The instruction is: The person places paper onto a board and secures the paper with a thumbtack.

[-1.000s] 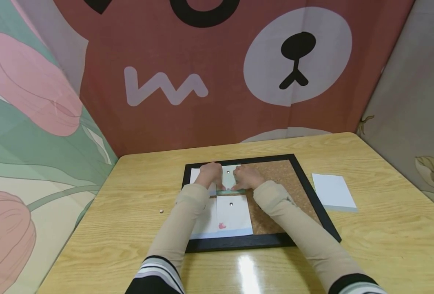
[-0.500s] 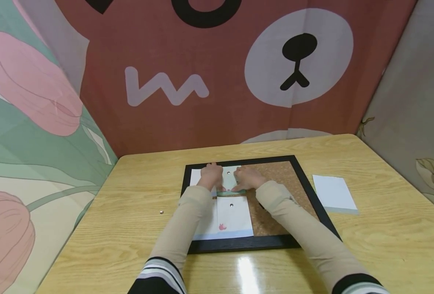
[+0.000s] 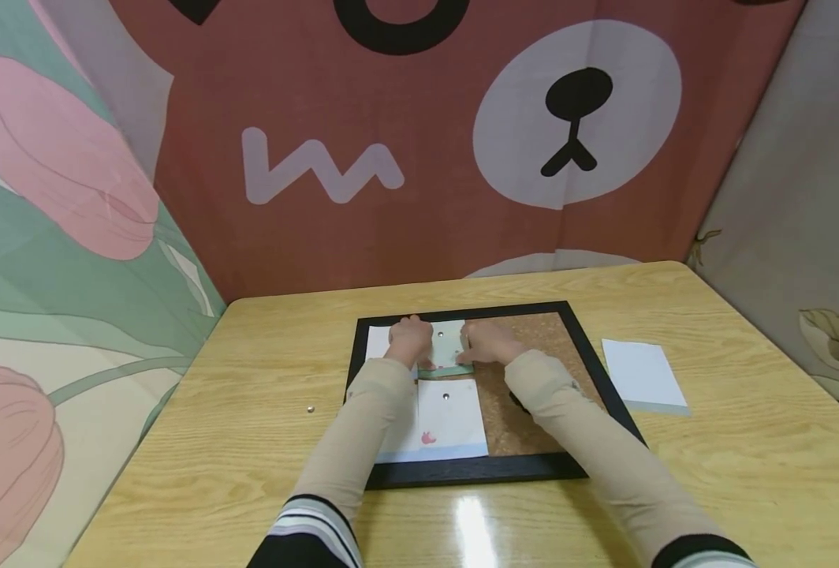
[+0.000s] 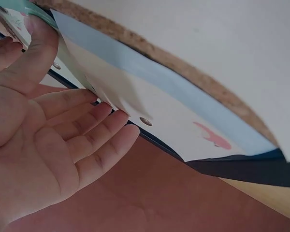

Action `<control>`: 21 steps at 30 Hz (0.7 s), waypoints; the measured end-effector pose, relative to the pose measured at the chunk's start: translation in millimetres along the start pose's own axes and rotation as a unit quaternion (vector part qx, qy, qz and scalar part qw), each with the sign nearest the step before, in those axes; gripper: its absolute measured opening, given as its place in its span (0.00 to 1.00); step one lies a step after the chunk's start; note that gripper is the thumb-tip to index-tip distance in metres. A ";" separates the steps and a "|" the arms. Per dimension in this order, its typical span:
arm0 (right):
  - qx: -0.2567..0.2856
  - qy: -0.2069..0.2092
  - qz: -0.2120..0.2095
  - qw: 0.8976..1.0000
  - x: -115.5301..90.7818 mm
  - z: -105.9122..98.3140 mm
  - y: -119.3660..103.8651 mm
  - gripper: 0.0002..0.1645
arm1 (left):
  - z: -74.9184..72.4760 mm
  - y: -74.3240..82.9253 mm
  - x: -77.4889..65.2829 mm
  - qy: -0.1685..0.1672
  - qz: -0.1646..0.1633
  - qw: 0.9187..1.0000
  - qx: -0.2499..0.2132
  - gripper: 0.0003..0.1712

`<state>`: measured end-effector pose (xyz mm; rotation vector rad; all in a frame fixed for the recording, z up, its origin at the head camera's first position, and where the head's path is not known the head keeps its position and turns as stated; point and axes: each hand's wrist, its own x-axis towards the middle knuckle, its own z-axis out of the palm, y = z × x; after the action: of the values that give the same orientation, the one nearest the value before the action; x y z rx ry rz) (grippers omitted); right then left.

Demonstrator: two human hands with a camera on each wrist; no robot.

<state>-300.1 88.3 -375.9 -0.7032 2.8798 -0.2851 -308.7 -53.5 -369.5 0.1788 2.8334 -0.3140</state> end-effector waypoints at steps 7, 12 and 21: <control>0.017 -0.008 -0.008 1.000 -6.2 -2.5 3.8 0.23 | 1.7 0.7 -1.4 0.002 -0.002 1.000 0.004 0.39; -0.005 0.005 -0.014 1.000 -11.5 -7.5 5.3 0.26 | 1.9 1.1 -1.4 0.004 0.000 1.000 0.004 0.39; 0.021 0.007 0.006 1.000 -22.8 -13.6 10.5 0.22 | 2.6 1.7 -2.4 0.005 -0.002 1.000 0.006 0.38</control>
<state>-287.5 110.2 -362.5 -0.6805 2.8811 -0.3482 -305.5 -52.6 -371.5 0.1786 2.8432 -0.3305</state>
